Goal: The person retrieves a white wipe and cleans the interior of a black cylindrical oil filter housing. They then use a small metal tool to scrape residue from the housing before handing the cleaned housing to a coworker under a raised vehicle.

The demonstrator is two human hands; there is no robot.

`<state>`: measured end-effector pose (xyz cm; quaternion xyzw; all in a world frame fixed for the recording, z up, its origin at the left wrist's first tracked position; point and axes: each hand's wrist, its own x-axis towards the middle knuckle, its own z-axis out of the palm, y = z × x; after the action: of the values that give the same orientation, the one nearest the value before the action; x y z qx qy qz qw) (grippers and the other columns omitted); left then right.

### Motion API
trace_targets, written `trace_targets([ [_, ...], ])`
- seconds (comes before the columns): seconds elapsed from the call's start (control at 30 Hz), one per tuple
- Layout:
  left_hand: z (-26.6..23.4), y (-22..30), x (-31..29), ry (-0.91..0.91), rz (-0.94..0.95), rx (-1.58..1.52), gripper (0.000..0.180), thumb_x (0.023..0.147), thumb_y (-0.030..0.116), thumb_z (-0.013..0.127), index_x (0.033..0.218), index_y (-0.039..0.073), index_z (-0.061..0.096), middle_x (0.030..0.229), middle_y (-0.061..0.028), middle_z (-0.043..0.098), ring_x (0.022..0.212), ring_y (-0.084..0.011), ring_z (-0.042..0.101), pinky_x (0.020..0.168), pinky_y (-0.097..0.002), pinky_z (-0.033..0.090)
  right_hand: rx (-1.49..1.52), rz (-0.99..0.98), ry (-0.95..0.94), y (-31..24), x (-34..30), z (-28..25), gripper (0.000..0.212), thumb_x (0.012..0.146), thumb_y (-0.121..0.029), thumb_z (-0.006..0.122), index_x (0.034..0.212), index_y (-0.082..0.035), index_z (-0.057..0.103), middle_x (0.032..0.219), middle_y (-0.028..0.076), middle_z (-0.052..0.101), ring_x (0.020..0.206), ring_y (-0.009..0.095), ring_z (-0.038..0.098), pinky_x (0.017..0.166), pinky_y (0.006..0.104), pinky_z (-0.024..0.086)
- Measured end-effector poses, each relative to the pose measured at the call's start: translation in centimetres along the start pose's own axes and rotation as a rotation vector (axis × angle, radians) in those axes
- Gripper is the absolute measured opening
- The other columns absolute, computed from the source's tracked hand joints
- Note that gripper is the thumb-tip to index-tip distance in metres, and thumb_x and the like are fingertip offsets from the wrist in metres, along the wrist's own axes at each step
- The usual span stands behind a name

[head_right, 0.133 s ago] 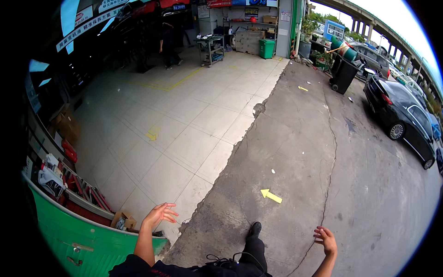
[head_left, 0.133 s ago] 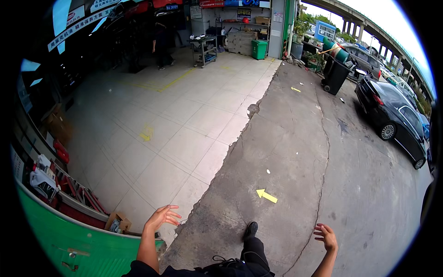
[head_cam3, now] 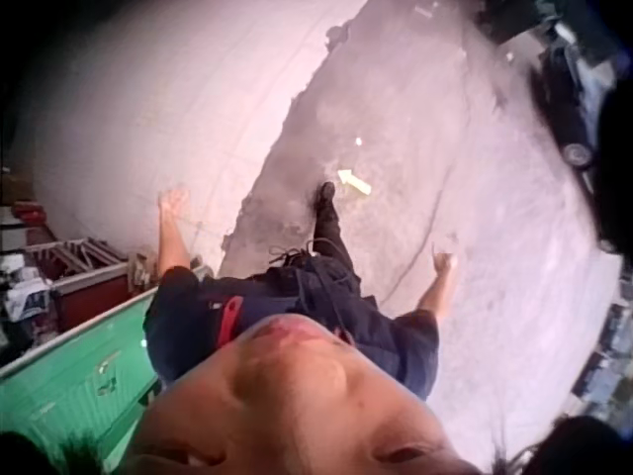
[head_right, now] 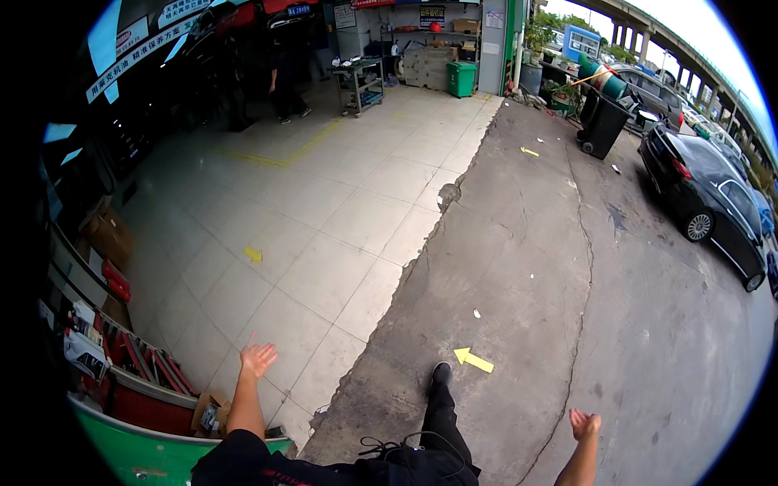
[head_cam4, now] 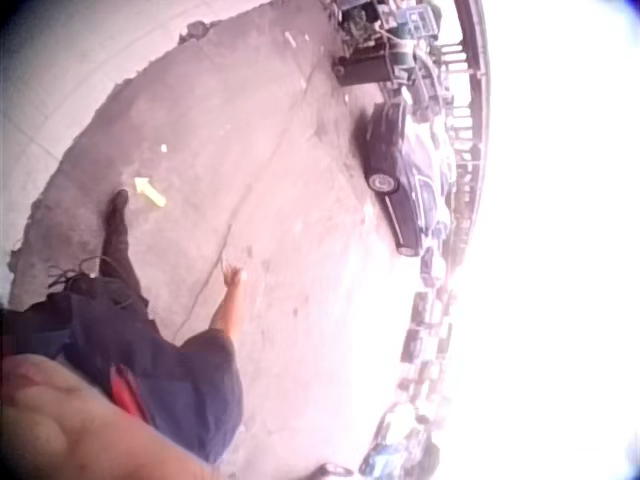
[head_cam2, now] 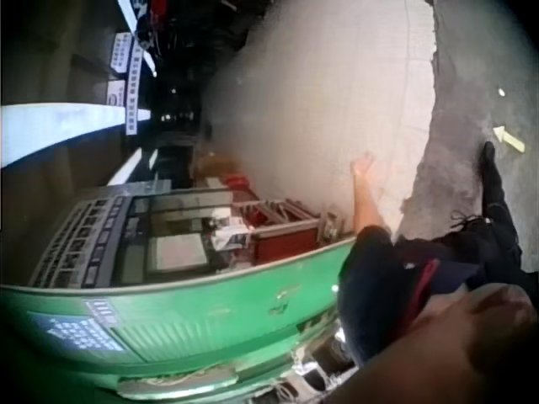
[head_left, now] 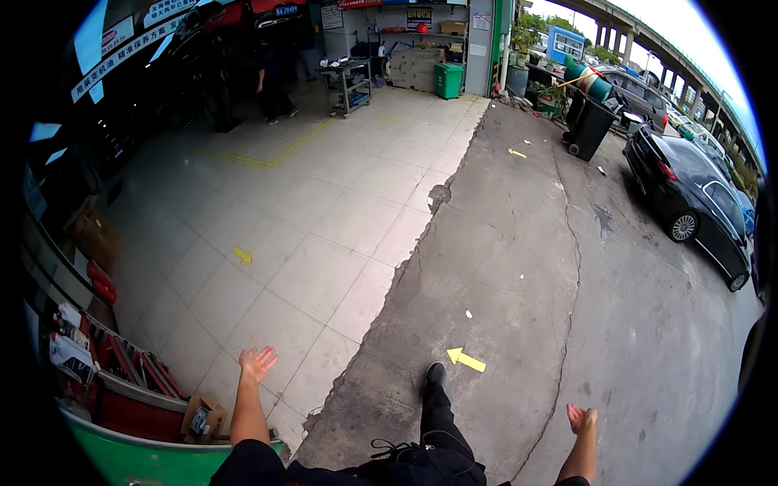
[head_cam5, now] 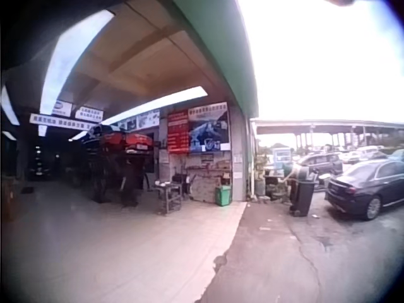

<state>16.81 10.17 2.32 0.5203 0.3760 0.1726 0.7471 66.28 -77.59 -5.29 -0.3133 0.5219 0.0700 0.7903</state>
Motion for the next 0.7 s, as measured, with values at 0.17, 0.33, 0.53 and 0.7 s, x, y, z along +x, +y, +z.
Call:
trace_targets([
  [0.17,1.1,17.2,12.1,0.224,0.258,-0.113,0.067,0.108,0.055,0.055,0.150,0.004,0.052,0.116,-0.0193,0.077,0.110,-0.0345,0.074,0.097,-0.0523,0.057,-0.888,-0.522,-0.439,-3.2,-2.4,29.0,0.072,0.110,-0.062,0.044,0.156,-0.007,0.049,0.155,0.024,0.057,0.134,0.044,0.064,0.110,0.0617,0.052],
  [0.33,3.6,20.3,29.7,0.634,-0.309,0.770,0.064,0.109,0.061,0.046,0.145,0.008,0.057,0.092,-0.0102,0.079,0.085,-0.0259,0.076,0.076,-0.0472,0.058,-1.293,-0.619,-0.624,7.0,-7.3,58.5,0.070,0.110,-0.061,0.046,0.156,-0.009,0.052,0.154,0.023,0.059,0.136,0.045,0.061,0.111,0.0618,0.051],
  [0.53,10.3,23.7,46.4,0.613,0.087,0.615,0.066,0.109,0.061,0.047,0.147,0.008,0.056,0.102,-0.0119,0.077,0.095,-0.0282,0.073,0.082,-0.0503,0.055,-1.394,-0.693,-0.859,18.2,-5.6,87.3,0.071,0.108,-0.061,0.048,0.158,-0.010,0.052,0.153,0.023,0.060,0.138,0.048,0.060,0.110,0.0635,0.051],
  [0.7,17.5,27.5,65.0,0.489,-0.136,0.326,0.065,0.108,0.060,0.050,0.147,0.009,0.057,0.113,-0.0130,0.075,0.106,-0.0304,0.070,0.091,-0.0540,0.053,-1.452,-0.398,-0.732,28.9,1.2,106.6,0.079,0.104,-0.066,0.052,0.160,-0.011,0.046,0.152,0.026,0.059,0.136,0.051,0.059,0.106,0.0675,0.051],
])
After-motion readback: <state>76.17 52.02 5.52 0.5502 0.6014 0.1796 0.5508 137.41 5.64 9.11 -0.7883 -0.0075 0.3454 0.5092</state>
